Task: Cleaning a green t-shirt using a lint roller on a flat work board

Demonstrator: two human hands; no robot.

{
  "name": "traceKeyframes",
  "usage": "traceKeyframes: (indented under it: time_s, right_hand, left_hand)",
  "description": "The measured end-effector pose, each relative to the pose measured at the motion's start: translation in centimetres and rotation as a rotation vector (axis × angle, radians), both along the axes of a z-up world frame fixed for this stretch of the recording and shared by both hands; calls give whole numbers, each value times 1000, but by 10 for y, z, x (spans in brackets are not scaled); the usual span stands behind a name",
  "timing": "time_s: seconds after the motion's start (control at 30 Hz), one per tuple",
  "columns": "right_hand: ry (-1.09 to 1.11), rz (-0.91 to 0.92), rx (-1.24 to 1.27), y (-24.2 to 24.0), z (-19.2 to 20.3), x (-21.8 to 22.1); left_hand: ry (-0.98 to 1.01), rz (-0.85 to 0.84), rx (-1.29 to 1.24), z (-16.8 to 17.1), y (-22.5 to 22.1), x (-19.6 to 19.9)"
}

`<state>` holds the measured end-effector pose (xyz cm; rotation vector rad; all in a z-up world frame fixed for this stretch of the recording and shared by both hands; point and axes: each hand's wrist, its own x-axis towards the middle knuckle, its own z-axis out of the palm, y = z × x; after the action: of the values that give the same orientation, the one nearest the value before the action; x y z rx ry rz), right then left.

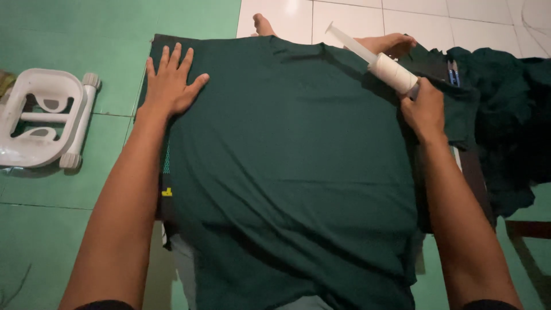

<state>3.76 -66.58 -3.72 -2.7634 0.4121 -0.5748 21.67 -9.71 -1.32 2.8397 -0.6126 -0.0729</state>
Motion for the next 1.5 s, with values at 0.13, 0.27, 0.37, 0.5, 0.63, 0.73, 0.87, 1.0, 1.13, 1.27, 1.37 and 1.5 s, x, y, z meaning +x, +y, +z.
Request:
traceKeyframes:
  time_s: [0.13, 0.27, 0.37, 0.5, 0.63, 0.73, 0.87, 1.0, 1.13, 1.27, 1.37, 1.5]
  right_hand:
    - [8, -36, -15, -2, 2, 17]
    - [-45, 44, -126, -17, -9, 30]
    - [-76, 8, -128, -24, -15, 40]
    - [-179, 75, -137, -45, -29, 54]
    - [-216, 62, -179, -52, -29, 67]
    - [-183, 24, -122, -48, -23, 70]
    - [-140, -51, -13, -42, -12, 79]
    - [-122, -87, -98, -46, -11, 100]
    - [-224, -52, -197, -69, -27, 117]
    - [-400, 12, -303, -81, -4, 78]
    - [-244, -37, -452, -56, 36, 1]
    - [25, -179, 26, 38, 84, -100]
  left_hand:
    - [-27, -15, -47, -3, -2, 27]
    - [-102, -33, -103, -12, 7, 52]
    - [-279, -84, -423, -44, 22, 87]
    - [-358, -79, -590, -49, 22, 111]
    - [-432, -74, -233, -48, 20, 118]
    - [-647, -136, 4, -50, 17, 130]
    - [-886, -135, 58, -38, 12, 150]
    - [-860, -148, 7, -55, 3, 199]
    - [-809, -132, -33, -66, -10, 208]
    - [-589, -116, -197, -30, -12, 139]
    - [-418, -120, -198, 25, 3, 48]
    - [-7, 131, -59, 68, 29, -83]
